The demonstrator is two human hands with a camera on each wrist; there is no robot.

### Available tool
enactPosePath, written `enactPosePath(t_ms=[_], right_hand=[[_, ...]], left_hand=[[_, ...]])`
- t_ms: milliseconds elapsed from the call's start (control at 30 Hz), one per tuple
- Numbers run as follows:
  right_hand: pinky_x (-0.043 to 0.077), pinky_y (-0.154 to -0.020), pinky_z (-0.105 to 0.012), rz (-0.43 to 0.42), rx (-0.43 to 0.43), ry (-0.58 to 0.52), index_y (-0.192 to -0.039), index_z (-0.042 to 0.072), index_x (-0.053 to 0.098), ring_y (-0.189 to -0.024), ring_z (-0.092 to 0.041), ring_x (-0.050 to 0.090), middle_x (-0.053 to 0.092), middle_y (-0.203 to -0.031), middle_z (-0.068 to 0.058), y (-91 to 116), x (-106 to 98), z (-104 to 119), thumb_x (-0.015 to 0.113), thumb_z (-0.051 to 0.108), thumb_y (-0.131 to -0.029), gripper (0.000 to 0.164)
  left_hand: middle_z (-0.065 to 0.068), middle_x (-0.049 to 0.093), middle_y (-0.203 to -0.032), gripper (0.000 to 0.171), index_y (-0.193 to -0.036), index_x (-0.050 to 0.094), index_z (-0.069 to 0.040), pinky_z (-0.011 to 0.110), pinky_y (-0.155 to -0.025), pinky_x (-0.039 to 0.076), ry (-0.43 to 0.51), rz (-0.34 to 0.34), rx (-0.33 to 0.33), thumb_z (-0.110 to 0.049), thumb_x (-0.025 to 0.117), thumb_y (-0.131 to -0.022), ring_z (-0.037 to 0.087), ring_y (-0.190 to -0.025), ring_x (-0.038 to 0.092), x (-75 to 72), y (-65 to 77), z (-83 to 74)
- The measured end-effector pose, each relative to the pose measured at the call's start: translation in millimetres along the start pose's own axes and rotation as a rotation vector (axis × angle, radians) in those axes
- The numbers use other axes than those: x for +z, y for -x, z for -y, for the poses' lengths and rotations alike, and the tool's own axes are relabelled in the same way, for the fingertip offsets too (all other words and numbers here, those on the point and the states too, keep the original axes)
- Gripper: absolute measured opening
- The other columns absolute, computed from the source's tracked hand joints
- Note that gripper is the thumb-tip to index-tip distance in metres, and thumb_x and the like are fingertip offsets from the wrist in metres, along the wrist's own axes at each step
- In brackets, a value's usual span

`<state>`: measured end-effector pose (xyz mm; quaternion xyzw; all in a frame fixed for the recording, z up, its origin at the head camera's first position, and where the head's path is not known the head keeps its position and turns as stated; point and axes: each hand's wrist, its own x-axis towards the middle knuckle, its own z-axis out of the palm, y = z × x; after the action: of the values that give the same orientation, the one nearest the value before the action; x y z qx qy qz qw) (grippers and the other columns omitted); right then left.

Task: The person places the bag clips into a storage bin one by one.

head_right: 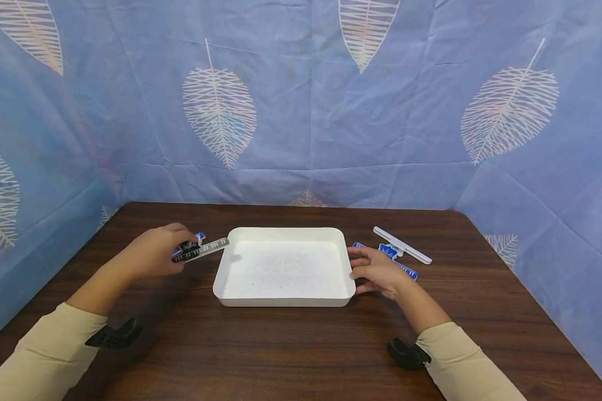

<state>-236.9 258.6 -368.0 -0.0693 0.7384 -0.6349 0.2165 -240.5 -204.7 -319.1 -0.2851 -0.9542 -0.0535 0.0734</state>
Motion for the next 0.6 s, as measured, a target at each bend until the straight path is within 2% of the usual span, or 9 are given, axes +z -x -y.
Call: enactPosePath(t_ms=[367, 600], right_hand=[[0.056, -0.078, -0.049, -0.006, -0.005, -0.011, -0.151, -0.007, 0.014, -0.103, -0.033, 0.064, 0.039, -0.139, -0.036, 0, 1, 0, 0.059, -0.006, -0.086, 0.079], [0.056, -0.078, -0.049, -0.012, -0.004, -0.007, -0.151, -0.007, 0.014, -0.103, -0.032, 0.064, 0.039, -0.139, -0.036, 0, -1, -2, 0.059, -0.006, -0.086, 0.079]], left_hand=[[0.013, 0.062, -0.106, 0.045, -0.113, 0.069, -0.002, 0.035, -0.063, 0.050, 0.008, -0.026, 0.044, -0.005, 0.081, -0.070, 0.016, -0.073, 0.055, -8.2, -5.3, -9.9], [0.013, 0.062, -0.107, 0.046, -0.113, 0.069, -0.003, 0.034, -0.064, 0.051, 0.001, -0.032, 0.066, -0.007, 0.081, -0.069, 0.016, -0.074, 0.057, -7.6, -10.5, -14.7]])
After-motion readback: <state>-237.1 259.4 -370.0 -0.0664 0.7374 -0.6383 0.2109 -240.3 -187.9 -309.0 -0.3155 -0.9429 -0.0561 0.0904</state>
